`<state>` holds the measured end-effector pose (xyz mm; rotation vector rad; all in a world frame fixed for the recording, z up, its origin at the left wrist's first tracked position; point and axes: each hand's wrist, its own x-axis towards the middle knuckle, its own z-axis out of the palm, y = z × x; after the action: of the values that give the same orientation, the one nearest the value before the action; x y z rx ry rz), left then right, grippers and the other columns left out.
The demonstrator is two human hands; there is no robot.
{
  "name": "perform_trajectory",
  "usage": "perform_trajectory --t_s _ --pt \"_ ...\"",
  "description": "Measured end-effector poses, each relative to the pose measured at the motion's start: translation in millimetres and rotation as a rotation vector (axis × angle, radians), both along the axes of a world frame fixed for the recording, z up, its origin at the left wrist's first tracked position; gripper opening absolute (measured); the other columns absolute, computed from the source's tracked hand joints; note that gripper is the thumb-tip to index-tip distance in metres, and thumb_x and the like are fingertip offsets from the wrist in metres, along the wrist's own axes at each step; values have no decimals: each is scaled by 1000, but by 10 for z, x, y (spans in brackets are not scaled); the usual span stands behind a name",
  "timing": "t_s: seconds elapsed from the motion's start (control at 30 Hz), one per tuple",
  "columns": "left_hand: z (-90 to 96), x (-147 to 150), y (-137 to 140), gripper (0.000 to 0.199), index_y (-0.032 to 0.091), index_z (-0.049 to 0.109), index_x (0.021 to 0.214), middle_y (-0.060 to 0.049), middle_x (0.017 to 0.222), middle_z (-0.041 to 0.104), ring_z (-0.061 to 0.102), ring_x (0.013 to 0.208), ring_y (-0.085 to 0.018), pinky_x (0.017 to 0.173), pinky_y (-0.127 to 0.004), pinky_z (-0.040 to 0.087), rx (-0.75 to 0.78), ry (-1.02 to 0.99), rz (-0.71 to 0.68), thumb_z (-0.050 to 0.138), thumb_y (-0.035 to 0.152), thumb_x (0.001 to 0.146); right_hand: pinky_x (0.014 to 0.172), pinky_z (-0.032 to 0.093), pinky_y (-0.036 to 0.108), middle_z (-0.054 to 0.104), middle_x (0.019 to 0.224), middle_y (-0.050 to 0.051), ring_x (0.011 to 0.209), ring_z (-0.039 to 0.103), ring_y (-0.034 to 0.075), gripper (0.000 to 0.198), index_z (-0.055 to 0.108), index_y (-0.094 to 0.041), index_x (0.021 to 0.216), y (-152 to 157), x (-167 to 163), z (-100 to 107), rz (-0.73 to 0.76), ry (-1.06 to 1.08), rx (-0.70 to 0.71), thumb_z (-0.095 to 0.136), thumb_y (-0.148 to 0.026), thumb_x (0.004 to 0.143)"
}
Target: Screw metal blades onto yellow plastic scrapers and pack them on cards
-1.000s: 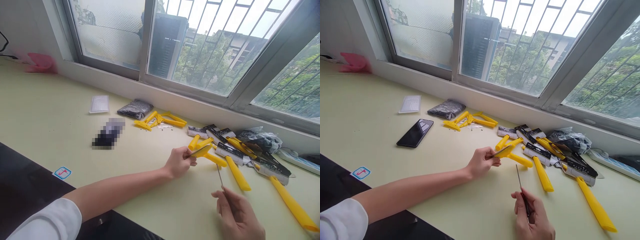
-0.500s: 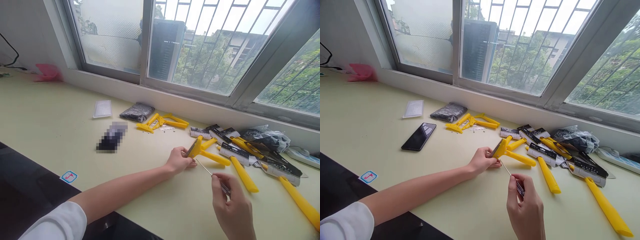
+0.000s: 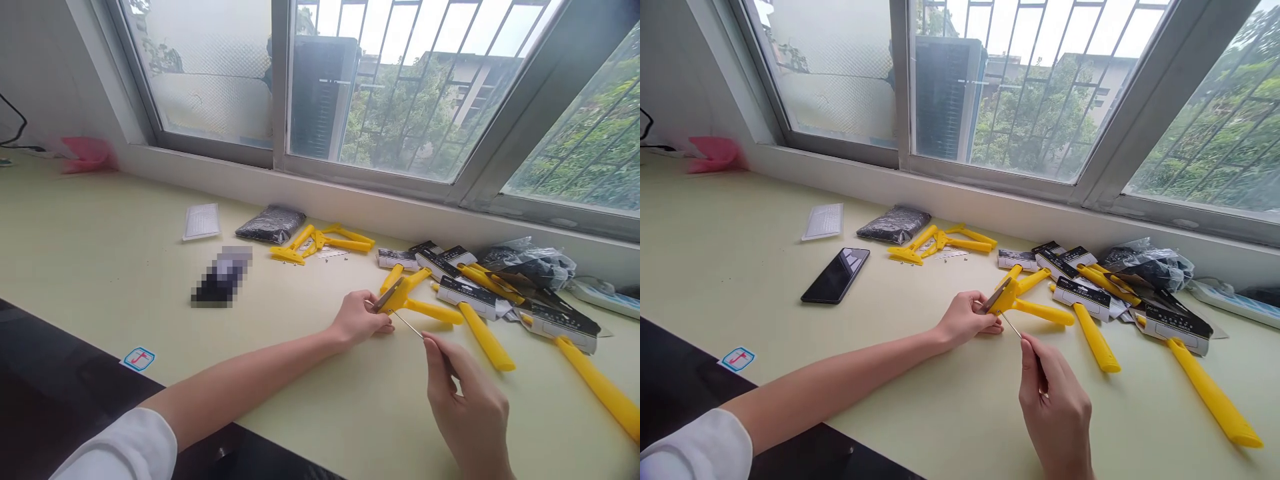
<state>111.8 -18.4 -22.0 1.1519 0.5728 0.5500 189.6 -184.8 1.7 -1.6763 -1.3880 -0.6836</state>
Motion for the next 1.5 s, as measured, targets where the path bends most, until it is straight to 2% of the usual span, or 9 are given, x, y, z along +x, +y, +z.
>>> perform_trajectory --t_s 0.23,0.73,0.83,0.97,1.17,1.27,1.33,1.4,1.5 --pt "45 -17 -9 29 13 54 81 -7 76 73 77 70 -20 74 -36 65 16 11 -14 82 9 73 60 46 22 65 81 0 61 55 9 12 65 -18 105 -12 -1 12 20 -20 0 61 -12 95" --pt "59 -33 -20 26 13 58 85 -6 72 73 76 70 -20 74 -34 65 32 -9 -34 82 10 73 62 48 20 67 85 -1 61 56 8 11 65 -21 105 29 57 -48 39 -16 -15 58 -17 98" --pt "86 -41 -23 25 13 58 86 -6 72 72 76 69 -19 74 -34 65 31 -3 -26 81 9 75 68 50 20 69 92 -1 69 61 9 12 63 -23 109 2 75 -100 19 37 -78 55 -25 101" --pt "103 -33 -18 25 13 55 86 -7 75 73 76 68 -19 74 -35 65 37 3 -14 78 7 78 58 47 23 67 88 1 71 65 14 22 56 -22 107 -29 67 -154 -93 151 -168 52 -43 101" --pt "103 -24 -15 17 13 53 85 -11 80 75 76 71 -18 71 -35 65 64 5 -18 68 5 86 49 40 25 54 64 -5 50 47 12 32 57 -25 88 -66 80 -159 -111 309 -266 46 -53 100" --pt "97 -23 -16 13 12 54 88 -11 80 74 76 72 -18 74 -36 65 77 5 -30 66 6 88 49 40 25 55 62 -5 50 49 12 35 62 -25 86 -128 121 -107 -163 405 -228 51 -57 97" --pt "88 -21 -18 13 12 54 90 -10 80 74 76 73 -18 76 -38 65 89 2 -44 66 6 88 54 43 27 65 73 0 61 59 16 38 65 -24 90 -154 196 -18 -249 468 -124 53 -60 95" --pt "74 -19 -25 15 13 53 91 -11 80 74 76 74 -19 77 -40 65 115 -5 -61 66 7 88 67 49 30 71 92 6 81 67 21 41 67 -22 103 -126 336 114 -313 511 -5 54 -60 95" --pt "51 -35 -58 14 14 52 91 -10 83 73 76 78 -20 76 -40 64 202 -22 -100 65 10 89 90 52 41 70 108 7 101 66 22 41 65 -21 117 43 637 315 -252 526 42 58 -55 96"
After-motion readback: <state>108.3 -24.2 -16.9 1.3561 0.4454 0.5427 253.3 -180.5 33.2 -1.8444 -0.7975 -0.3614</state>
